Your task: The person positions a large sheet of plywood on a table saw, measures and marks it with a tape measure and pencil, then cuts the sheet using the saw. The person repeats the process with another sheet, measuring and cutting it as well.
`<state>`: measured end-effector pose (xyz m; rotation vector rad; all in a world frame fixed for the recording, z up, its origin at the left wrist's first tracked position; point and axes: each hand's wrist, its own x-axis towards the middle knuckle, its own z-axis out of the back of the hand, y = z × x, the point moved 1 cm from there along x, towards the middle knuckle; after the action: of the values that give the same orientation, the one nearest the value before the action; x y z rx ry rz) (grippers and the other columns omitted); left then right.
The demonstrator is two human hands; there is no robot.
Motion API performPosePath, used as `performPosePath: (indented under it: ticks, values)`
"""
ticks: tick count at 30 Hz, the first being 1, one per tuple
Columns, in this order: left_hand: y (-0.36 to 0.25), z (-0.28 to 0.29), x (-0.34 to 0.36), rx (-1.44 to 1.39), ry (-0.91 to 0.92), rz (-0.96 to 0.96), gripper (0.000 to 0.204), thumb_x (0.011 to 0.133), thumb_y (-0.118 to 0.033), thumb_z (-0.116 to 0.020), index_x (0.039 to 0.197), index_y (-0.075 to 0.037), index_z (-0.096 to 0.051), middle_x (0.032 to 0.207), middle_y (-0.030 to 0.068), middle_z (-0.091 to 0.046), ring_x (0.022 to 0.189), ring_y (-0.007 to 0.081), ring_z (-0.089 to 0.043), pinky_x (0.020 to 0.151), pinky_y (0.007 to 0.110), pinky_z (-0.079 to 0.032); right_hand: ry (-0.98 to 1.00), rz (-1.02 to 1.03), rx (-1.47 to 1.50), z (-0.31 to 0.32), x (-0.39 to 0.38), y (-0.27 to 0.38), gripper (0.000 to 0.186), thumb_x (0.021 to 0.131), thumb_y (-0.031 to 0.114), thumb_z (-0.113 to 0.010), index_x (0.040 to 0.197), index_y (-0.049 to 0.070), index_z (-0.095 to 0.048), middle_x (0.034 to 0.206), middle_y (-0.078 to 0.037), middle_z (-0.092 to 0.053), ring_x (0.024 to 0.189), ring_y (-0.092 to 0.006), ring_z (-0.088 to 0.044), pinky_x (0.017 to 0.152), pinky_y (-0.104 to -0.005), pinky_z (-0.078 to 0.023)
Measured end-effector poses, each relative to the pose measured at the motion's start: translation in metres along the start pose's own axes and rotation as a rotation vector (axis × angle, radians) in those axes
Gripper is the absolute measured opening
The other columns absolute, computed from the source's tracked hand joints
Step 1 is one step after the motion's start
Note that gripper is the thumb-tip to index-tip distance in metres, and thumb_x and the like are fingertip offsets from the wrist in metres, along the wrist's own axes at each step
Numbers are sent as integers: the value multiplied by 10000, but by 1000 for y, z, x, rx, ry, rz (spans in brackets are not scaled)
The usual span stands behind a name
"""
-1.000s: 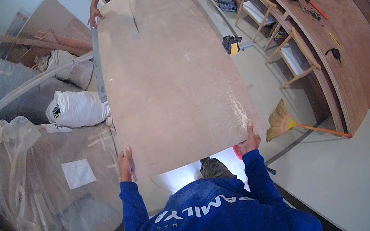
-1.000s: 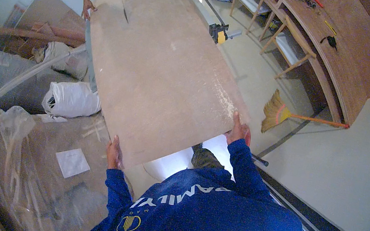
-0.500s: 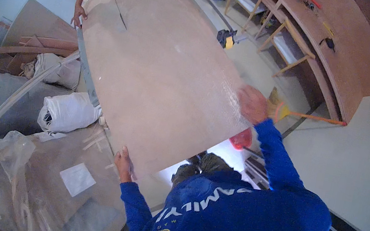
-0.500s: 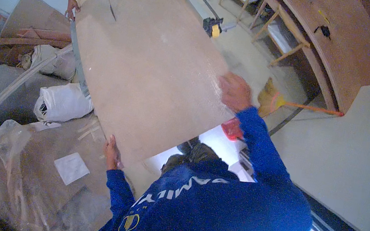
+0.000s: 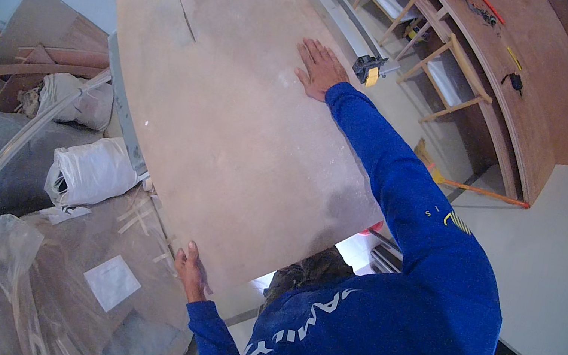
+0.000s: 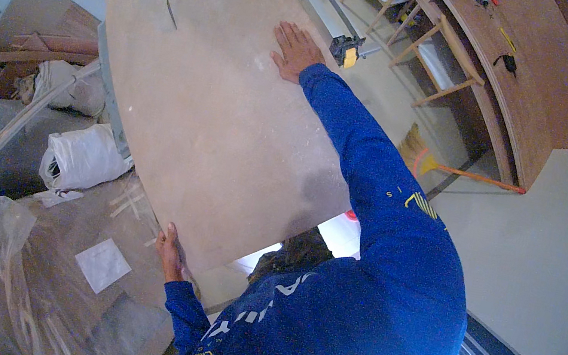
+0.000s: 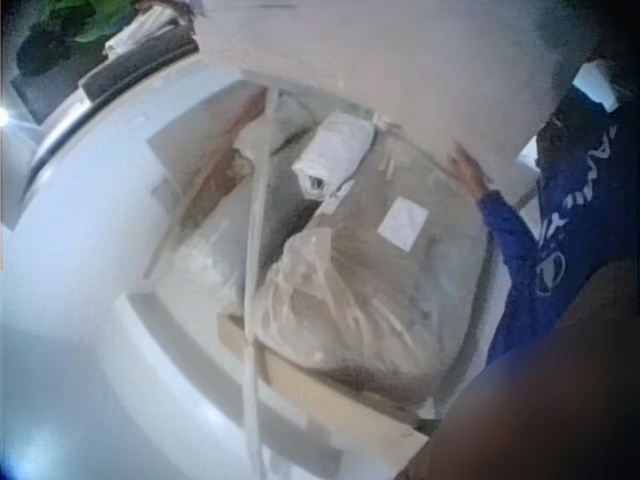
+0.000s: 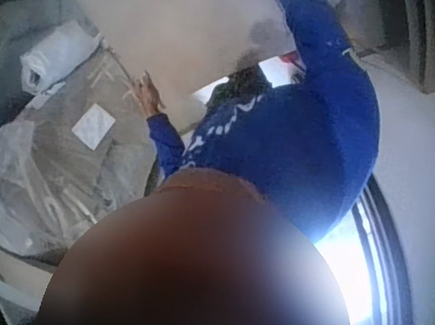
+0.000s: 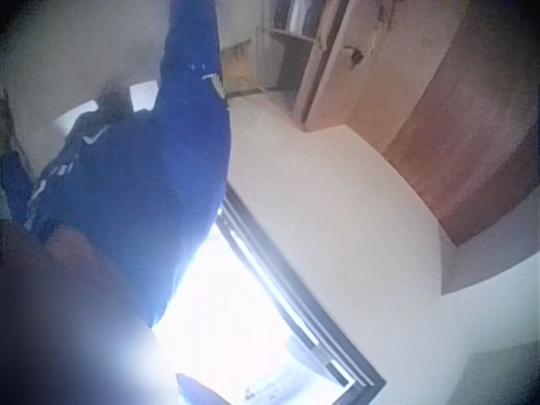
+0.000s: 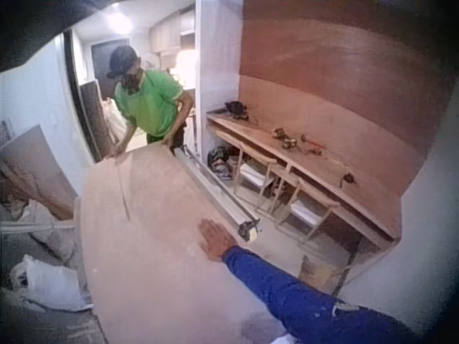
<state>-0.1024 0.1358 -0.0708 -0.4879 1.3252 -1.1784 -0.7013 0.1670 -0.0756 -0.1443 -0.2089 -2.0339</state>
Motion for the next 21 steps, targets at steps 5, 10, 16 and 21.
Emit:
performPosePath:
  ticks: [5,10,16,21]
  values:
    - [-17,-5,12,62,19,-25,596,971,-367,-715,1282,117,-560,1194,135,-636,1083,190,-571,972,324,-438,34,-9,-32,0,20,1,676,1039,439,-422,1593,73,-294,1668,-161,-256,1546,-320,-232,1262,-468,-193]
    - [-9,-9,25,76,-206,17,462,949,-388,-741,1092,38,-636,1010,88,-624,938,151,-532,860,323,-444,74,-23,-9,1,32,-1,657,1050,397,-416,1604,79,-260,1665,-168,-252,1544,-325,-233,1262,-462,-196]
    - [2,0,43,60,-125,20,434,931,-410,-757,947,-12,-585,863,23,-504,796,117,-444,690,290,-400,72,-34,-75,-6,53,-3,621,1054,373,-400,1600,100,-283,1669,-131,-261,1548,-300,-231,1258,-464,-205]
    - [-17,-12,56,209,-167,-108,457,931,-418,-759,971,-7,-562,823,-1,-487,738,99,-424,624,268,-367,71,-6,-87,-16,73,-9,617,1060,388,-383,1592,85,-299,1670,-138,-252,1550,-303,-223,1259,-468,-203]
